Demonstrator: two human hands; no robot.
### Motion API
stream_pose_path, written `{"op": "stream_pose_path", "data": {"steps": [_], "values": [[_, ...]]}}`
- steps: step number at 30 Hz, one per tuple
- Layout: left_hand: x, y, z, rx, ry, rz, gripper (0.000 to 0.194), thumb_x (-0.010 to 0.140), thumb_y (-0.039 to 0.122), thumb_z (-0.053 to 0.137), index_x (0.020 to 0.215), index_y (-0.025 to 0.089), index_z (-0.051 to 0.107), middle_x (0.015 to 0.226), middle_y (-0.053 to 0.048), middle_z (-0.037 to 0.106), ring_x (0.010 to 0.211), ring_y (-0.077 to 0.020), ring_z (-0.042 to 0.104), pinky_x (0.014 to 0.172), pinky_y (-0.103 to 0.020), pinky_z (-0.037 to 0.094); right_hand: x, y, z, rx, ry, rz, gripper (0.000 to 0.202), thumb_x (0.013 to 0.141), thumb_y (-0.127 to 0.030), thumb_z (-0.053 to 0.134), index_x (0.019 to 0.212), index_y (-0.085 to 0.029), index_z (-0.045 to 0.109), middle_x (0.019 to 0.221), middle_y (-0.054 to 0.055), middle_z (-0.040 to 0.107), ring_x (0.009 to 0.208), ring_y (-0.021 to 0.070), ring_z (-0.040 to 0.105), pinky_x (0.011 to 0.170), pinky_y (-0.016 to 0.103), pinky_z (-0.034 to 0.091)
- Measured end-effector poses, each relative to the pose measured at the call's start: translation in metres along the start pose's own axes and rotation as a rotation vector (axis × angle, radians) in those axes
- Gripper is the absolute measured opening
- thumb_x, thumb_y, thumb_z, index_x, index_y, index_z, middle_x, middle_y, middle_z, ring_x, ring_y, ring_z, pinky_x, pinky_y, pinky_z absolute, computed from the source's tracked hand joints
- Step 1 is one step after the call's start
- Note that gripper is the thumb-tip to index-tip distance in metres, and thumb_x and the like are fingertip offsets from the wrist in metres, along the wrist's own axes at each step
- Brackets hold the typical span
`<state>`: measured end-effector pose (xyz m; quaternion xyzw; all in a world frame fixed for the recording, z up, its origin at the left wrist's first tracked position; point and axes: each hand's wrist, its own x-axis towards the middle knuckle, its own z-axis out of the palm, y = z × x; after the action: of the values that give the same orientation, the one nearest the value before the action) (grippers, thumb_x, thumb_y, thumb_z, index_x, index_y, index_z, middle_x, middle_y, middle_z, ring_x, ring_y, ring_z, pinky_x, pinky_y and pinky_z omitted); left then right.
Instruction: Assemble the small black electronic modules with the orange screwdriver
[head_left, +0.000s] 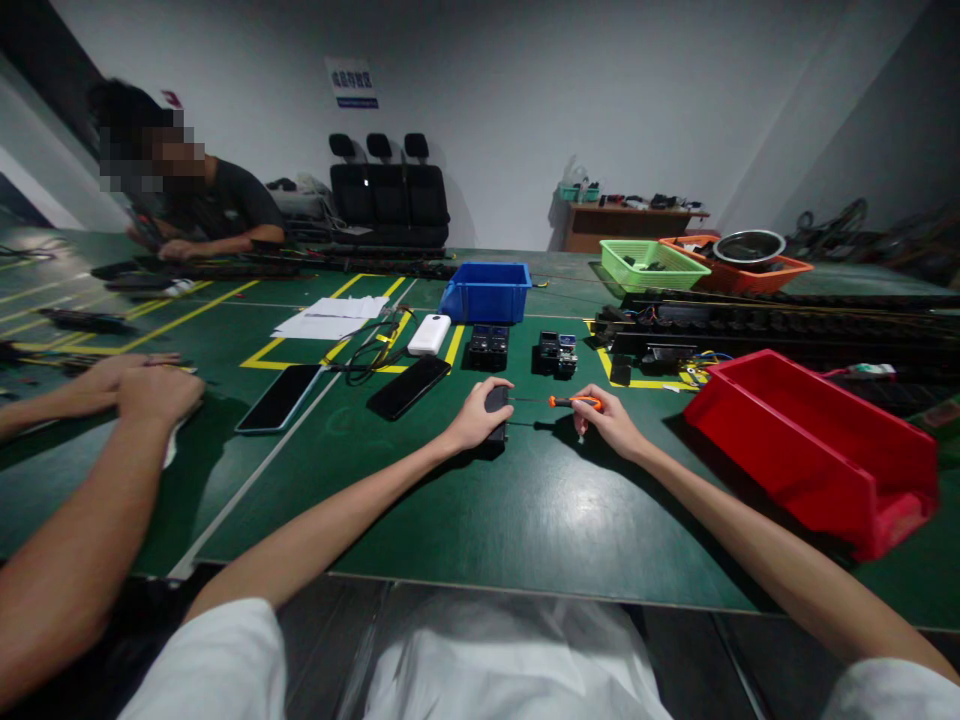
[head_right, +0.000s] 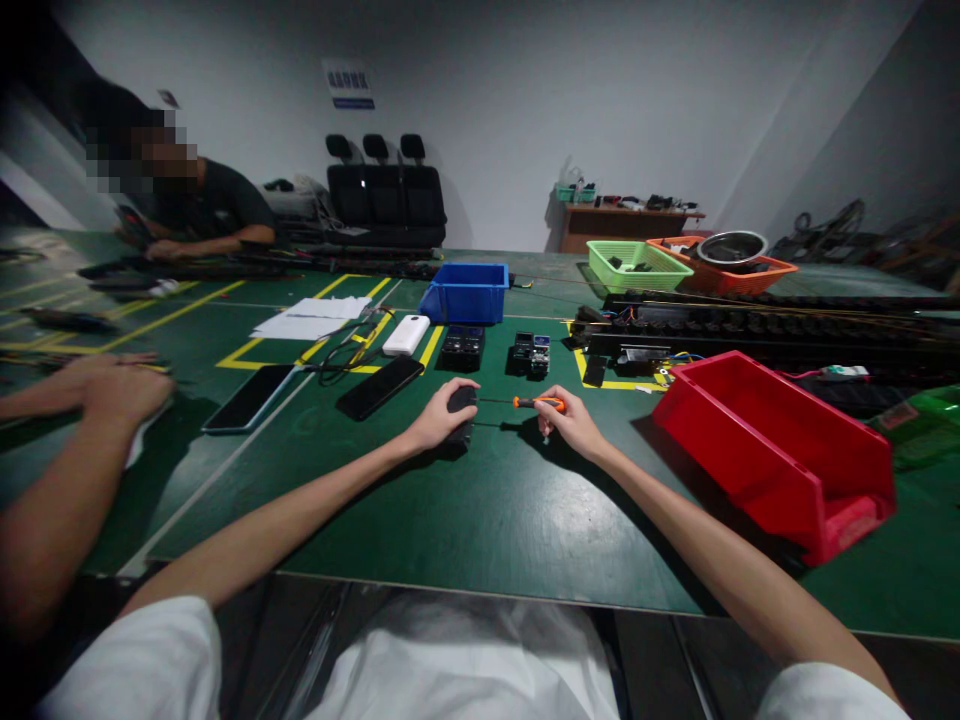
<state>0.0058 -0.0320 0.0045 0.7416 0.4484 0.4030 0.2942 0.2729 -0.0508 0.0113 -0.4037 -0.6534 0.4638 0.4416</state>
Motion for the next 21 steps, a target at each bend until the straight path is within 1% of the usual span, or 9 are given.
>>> {"op": "stream_pose_path", "data": {"steps": [6, 10, 12, 14, 17, 19, 21], "values": [[-0.0004, 0.0002, -0.0004, -0.001, -0.002, 0.001, 0.035, 0.079, 0.023, 0.061, 0.114, 0.021, 0.059, 0.112, -0.004, 0.058, 0.102, -0.0195, 0.055, 0.098, -0.035, 0.042, -0.0007, -0.0003, 0.0003, -0.034, -0.010, 0.013, 0.031, 0.090, -0.049, 0.055, 0.080, -0.020, 0.049, 0.051, -0.005, 0.056, 0.043, 0.0104, 0.050, 0.046, 0.023, 0.037], [-0.0009, 0.0015, -0.0009, 0.000, -0.006, -0.001, 0.035, 0.079, 0.023, 0.061, 0.114, 0.021, 0.058, 0.112, -0.004, 0.058, 0.102, -0.0196, 0.055, 0.098, -0.035, 0.042, -0.0008, 0.0002, 0.0004, -0.040, -0.008, 0.025, 0.031, 0.091, -0.048, 0.053, 0.078, -0.020, 0.048, 0.051, -0.004, 0.057, 0.043, 0.0102, 0.050, 0.046, 0.023, 0.036], [-0.0008, 0.0014, -0.0009, 0.002, -0.005, -0.002, 0.035, 0.079, 0.023, 0.061, 0.114, 0.021, 0.058, 0.112, -0.004, 0.058, 0.103, -0.0196, 0.055, 0.098, -0.035, 0.042, -0.0003, 0.0016, 0.0001, -0.022, -0.007, 0.024, 0.028, 0.091, -0.047, 0.054, 0.083, -0.020, 0.050, 0.053, -0.004, 0.058, 0.046, 0.0107, 0.052, 0.048, 0.023, 0.038], [-0.0006, 0.0008, -0.0007, 0.003, -0.005, -0.006, 0.035, 0.079, 0.024, 0.061, 0.114, 0.021, 0.058, 0.112, -0.004, 0.058, 0.103, -0.0197, 0.054, 0.098, -0.035, 0.042, 0.0002, 0.0039, -0.0008, 0.018, -0.003, 0.024, 0.026, 0.088, -0.044, 0.059, 0.093, -0.021, 0.050, 0.060, -0.004, 0.061, 0.051, 0.0116, 0.055, 0.052, 0.024, 0.042], [-0.0005, -0.0002, -0.0005, -0.002, -0.009, -0.005, 0.035, 0.079, 0.024, 0.061, 0.114, 0.021, 0.059, 0.112, -0.004, 0.057, 0.102, -0.0197, 0.054, 0.098, -0.035, 0.042, 0.0008, 0.0078, -0.0023, 0.060, 0.012, 0.023, 0.035, 0.082, -0.039, 0.067, 0.105, -0.023, 0.048, 0.070, -0.004, 0.063, 0.057, 0.0117, 0.058, 0.058, 0.025, 0.047], [-0.0004, -0.0005, -0.0004, -0.003, -0.009, -0.003, 0.035, 0.079, 0.024, 0.061, 0.114, 0.021, 0.059, 0.112, -0.004, 0.057, 0.102, -0.0196, 0.054, 0.098, -0.035, 0.042, 0.0009, 0.0092, -0.0027, 0.059, 0.022, 0.015, 0.036, 0.080, -0.037, 0.069, 0.105, -0.023, 0.047, 0.074, -0.004, 0.064, 0.059, 0.0115, 0.058, 0.059, 0.025, 0.048], [-0.0004, -0.0003, -0.0005, -0.003, -0.007, -0.005, 0.035, 0.079, 0.024, 0.061, 0.114, 0.021, 0.059, 0.112, -0.004, 0.057, 0.101, -0.0195, 0.054, 0.098, -0.035, 0.042, 0.0008, 0.0087, -0.0023, 0.057, 0.022, 0.002, 0.033, 0.081, -0.038, 0.068, 0.102, -0.022, 0.048, 0.075, -0.003, 0.064, 0.060, 0.0121, 0.059, 0.058, 0.025, 0.047]]}}
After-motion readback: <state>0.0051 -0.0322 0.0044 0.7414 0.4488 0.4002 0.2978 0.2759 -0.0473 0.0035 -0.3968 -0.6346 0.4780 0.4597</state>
